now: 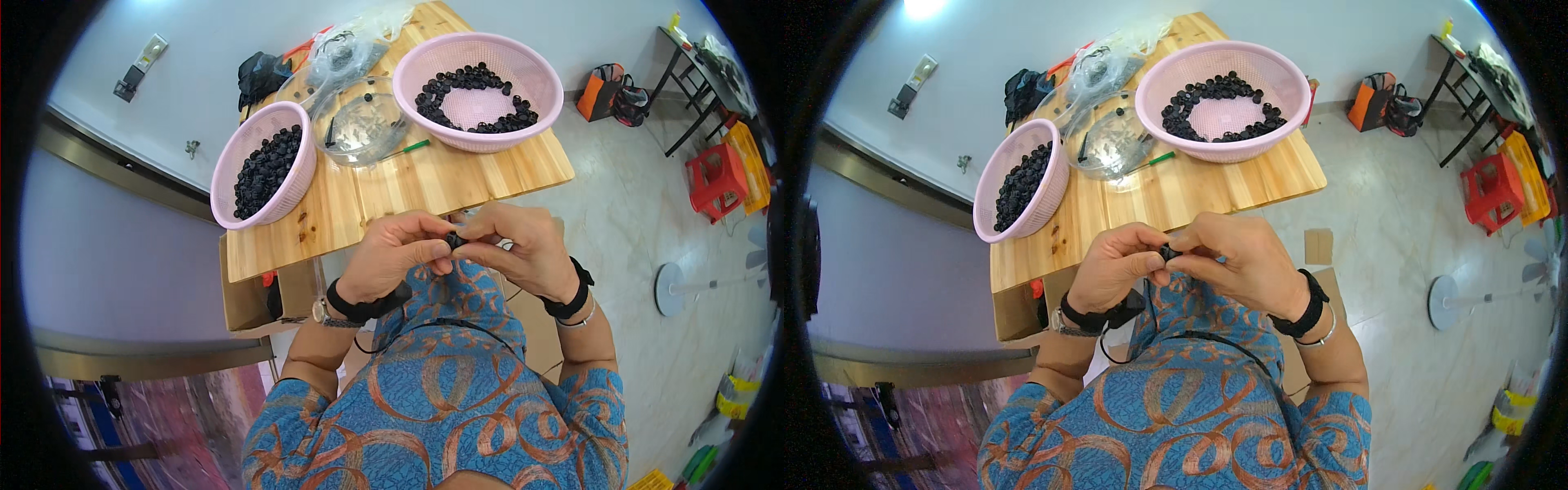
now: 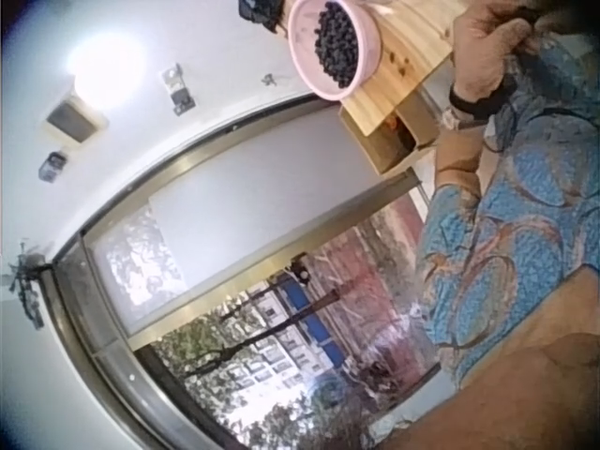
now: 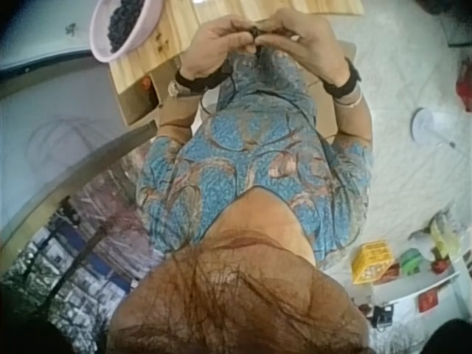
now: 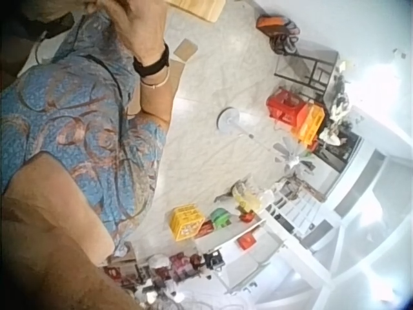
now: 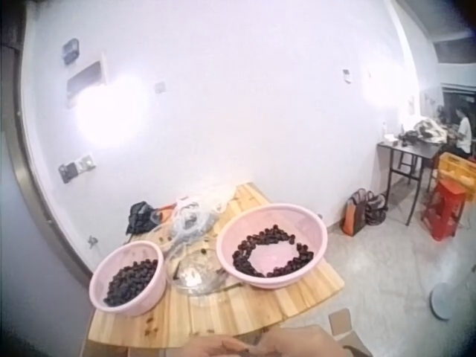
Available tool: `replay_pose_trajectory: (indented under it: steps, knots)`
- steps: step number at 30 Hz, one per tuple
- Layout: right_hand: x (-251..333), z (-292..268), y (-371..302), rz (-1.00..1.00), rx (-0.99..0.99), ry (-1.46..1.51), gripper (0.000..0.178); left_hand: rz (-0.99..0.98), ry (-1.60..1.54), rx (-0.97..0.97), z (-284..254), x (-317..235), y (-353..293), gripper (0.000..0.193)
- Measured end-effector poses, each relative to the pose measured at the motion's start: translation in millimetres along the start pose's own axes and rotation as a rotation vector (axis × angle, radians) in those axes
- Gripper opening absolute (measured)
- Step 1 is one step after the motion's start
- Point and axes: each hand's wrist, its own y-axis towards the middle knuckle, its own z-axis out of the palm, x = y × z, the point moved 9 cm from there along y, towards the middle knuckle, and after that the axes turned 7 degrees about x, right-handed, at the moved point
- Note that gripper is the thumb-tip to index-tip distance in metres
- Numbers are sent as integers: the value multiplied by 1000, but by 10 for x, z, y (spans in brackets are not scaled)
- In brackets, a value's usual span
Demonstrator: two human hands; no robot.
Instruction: Assembling small black plastic shoe components by hand at a workbench.
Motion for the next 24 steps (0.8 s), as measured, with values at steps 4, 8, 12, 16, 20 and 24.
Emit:
replay_pose_trajectory:
  steps: [4,8,12,16,20,24]
  knots:
    - [-24,-15,3,-14,115,11,23,-22,-224,21,39,161,13,20]
    - [29,26,96,-82,224,-76,26,-57,-222,48,46,222,9,20]
    - [64,152,68,-156,442,-196,26,-144,-195,93,150,280,-24,18]
    - [134,264,11,-294,514,-326,24,-189,-332,105,199,460,-64,16]
    - [112,329,-43,-277,514,-429,26,-226,-451,57,220,603,-113,17]
    - [51,391,-82,-247,534,-476,26,-221,-557,81,296,674,-149,17]
